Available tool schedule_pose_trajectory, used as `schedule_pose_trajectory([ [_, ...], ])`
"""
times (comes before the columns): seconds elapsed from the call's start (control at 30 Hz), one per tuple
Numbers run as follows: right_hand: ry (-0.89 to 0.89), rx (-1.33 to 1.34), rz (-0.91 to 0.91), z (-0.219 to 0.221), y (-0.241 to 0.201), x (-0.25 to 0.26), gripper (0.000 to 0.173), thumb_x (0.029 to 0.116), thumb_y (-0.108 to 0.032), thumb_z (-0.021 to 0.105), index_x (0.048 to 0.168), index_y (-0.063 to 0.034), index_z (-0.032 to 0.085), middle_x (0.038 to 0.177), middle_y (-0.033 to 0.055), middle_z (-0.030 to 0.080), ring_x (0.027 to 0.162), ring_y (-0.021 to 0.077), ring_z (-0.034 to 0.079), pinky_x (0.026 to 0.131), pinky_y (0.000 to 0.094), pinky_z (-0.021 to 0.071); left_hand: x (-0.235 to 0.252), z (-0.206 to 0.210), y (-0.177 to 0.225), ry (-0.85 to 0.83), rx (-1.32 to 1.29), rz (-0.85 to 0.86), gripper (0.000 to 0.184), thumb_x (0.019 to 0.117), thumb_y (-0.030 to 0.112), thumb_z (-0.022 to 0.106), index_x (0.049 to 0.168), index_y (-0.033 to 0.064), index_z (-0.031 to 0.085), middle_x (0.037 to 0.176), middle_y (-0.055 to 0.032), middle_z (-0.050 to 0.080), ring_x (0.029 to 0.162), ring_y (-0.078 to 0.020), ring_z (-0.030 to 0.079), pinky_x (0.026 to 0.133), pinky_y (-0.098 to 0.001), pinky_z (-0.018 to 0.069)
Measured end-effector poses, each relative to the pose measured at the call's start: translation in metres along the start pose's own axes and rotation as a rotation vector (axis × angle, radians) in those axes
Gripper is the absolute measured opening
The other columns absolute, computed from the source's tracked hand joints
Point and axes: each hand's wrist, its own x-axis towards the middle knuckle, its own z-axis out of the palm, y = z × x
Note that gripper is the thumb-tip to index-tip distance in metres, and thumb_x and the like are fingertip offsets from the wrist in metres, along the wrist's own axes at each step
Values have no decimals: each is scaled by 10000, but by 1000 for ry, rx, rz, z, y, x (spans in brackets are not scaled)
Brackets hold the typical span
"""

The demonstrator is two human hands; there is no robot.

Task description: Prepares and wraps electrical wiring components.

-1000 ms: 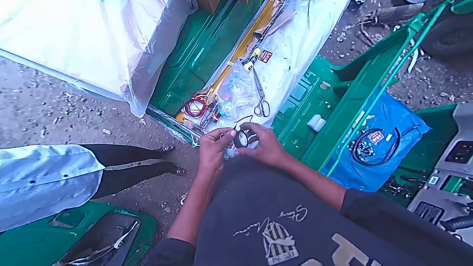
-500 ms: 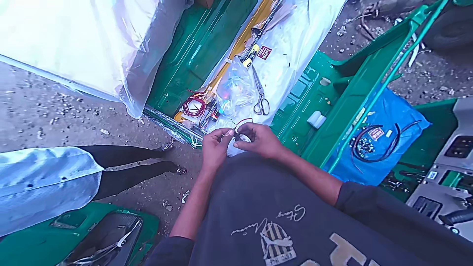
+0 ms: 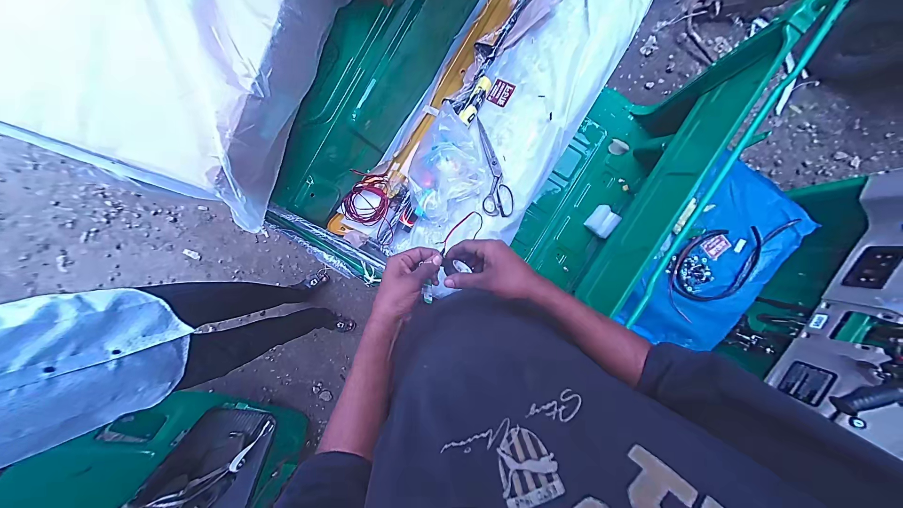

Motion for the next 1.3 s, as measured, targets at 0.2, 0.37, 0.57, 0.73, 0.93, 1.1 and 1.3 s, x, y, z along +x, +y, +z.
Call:
schedule_pose_trajectory([
  [0.2,-55,129,-40,-1,4,3,389,873,-195,841,1194,-28,696,1023,75,753,820,145,720,734,325,629,3,-13,-3,-194,-216,-129,63,933,79,689,967,42,727,803,-49,688,686,-98,646,685,-269,579],
  [0.37,14,43,-74,5,9,8,342,881,-222,833,1141,-47,696,918,48,740,732,117,684,662,310,599,7,-4,-12,-58,-91,-46,88,1009,77,599,1001,40,678,829,-49,657,719,-104,606,695,-273,544],
  [0.57,131,-3,-66,20,27,15,226,930,-187,750,1109,-50,730,1006,51,733,911,119,694,828,347,601,15,17,-34,160,-150,-45,104,1041,88,551,993,56,637,824,-40,636,707,-119,593,680,-309,542],
  [0.73,196,-112,-90,28,35,20,196,912,-247,749,1004,-74,745,952,33,711,899,121,679,815,356,586,18,18,-40,137,-285,-127,155,1073,153,515,1003,66,623,846,-49,676,735,-119,651,698,-307,581],
  [0.93,257,-15,-85,32,35,25,177,923,-207,741,1000,-52,775,844,34,710,761,116,660,697,342,573,28,24,-48,228,-103,-7,107,1064,171,528,1014,88,573,801,-14,591,677,-99,573,633,-282,523],
  [1.1,280,33,-127,29,31,28,159,910,-164,733,997,-39,781,866,42,717,785,117,673,704,332,588,41,21,-43,261,63,52,128,1067,168,519,1019,66,580,784,-36,580,669,-129,561,632,-318,507],
  [1.3,107,13,-442,19,-34,-2,245,929,-227,665,910,-1,757,797,49,675,775,92,622,684,260,511,58,-25,-40,428,191,29,171,1085,221,481,1014,80,545,765,-5,497,586,-111,477,587,-312,470],
])
